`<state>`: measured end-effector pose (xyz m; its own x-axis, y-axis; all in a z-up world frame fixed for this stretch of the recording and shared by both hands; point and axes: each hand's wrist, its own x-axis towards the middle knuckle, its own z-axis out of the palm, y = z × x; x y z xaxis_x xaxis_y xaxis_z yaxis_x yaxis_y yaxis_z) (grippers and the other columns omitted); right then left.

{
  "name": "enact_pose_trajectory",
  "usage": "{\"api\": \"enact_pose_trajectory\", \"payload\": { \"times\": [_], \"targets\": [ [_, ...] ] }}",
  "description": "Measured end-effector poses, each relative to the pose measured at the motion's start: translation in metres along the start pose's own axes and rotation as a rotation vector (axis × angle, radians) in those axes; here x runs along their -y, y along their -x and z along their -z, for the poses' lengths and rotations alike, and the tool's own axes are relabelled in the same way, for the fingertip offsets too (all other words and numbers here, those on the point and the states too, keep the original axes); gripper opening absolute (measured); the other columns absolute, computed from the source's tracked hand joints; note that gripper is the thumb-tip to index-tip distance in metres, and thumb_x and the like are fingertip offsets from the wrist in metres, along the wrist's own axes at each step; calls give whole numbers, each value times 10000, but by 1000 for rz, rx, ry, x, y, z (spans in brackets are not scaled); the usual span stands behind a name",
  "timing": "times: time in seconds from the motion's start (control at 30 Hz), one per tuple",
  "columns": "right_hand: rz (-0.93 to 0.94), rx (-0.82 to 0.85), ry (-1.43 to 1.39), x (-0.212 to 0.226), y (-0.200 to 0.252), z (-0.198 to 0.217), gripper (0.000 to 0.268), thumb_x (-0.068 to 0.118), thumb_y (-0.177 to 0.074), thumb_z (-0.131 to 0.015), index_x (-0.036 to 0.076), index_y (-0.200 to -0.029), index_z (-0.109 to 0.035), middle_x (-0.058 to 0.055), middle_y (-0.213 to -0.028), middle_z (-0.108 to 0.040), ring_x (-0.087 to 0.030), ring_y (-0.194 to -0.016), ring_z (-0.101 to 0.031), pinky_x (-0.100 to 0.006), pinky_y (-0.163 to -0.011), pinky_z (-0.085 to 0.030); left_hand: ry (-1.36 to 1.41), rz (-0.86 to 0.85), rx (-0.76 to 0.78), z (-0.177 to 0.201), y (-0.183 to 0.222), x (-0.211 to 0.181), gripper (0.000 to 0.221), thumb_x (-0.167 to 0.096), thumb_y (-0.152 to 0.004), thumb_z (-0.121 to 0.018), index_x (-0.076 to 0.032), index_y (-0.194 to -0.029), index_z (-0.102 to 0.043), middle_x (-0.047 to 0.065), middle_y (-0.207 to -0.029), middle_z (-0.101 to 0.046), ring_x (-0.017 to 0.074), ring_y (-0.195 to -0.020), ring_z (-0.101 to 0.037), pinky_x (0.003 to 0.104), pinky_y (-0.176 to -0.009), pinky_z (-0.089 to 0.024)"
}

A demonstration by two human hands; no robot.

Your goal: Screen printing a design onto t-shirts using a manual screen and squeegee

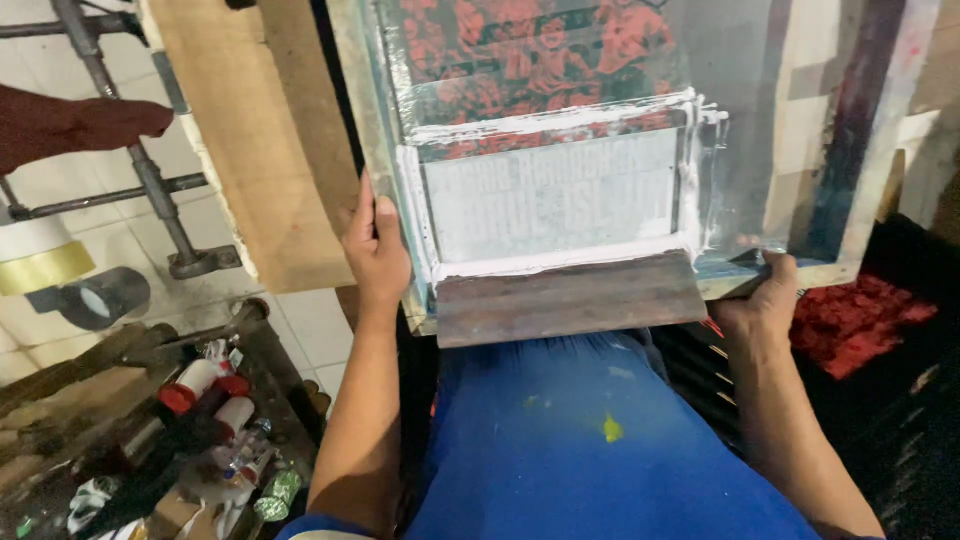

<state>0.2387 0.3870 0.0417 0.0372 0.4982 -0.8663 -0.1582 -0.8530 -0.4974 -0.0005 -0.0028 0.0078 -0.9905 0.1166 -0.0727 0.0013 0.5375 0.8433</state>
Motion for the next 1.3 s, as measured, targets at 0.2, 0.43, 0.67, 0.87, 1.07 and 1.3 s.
{"api": "enact_pose_trajectory", "payload": {
  "times": [0.2,0.43,0.67,0.87,1.07,1.3],
  "targets": [
    [59,-139,-38,-10,-50,26,409,207,-686,-768,71,-1054,-653,-108,-1030,-703,-262,-1021,-750,-459,-903,-611,93,-98,-59,-5,3,50,408,-187,-1094,-588,-119,-1497,-577,200,-1123,-674,209,-1022,-587,347,-1064,-395],
    [82,-96,-93,-14,-48,27,347,131,-686,-749,47,-1019,-695,-109,-1016,-778,-256,-959,-801,-469,-890,-661,44,-98,-45,-1,-2,19,415,-205,-1086,-576,-153,-1498,-581,139,-1210,-677,184,-1072,-588,336,-1087,-395],
    [52,-99,-156,-13,-36,20,297,92,-682,-713,33,-973,-700,-114,-983,-770,-279,-915,-794,-511,-882,-666,16,-87,-43,-1,-1,36,405,-209,-1098,-554,-136,-1496,-579,118,-1339,-683,194,-1105,-575,341,-1126,-365],
    [42,-98,-158,-13,-45,25,312,91,-692,-705,17,-995,-687,-122,-993,-759,-273,-950,-789,-513,-899,-658,3,-89,-46,-4,2,38,401,-209,-1102,-551,-127,-1494,-574,139,-1357,-677,209,-1141,-580,358,-1136,-360],
    [50,-96,-117,-12,-50,29,383,141,-670,-728,33,-1030,-651,-131,-1005,-726,-295,-946,-765,-535,-861,-646,22,-117,-50,-3,0,14,414,-219,-1142,-525,-109,-1541,-537,139,-873,-732,121,-834,-591,395,-1174,-332],
    [9,-14,-112,-2,-9,7,165,81,-748,-591,102,-912,-596,-41,-919,-692,-198,-858,-713,-387,-887,-586,-27,33,2,1,-2,-25,458,-300,-1130,-485,-118,-1549,-496,-82,-738,-286,96,-728,-249,211,-1094,-290]
  ]
}}
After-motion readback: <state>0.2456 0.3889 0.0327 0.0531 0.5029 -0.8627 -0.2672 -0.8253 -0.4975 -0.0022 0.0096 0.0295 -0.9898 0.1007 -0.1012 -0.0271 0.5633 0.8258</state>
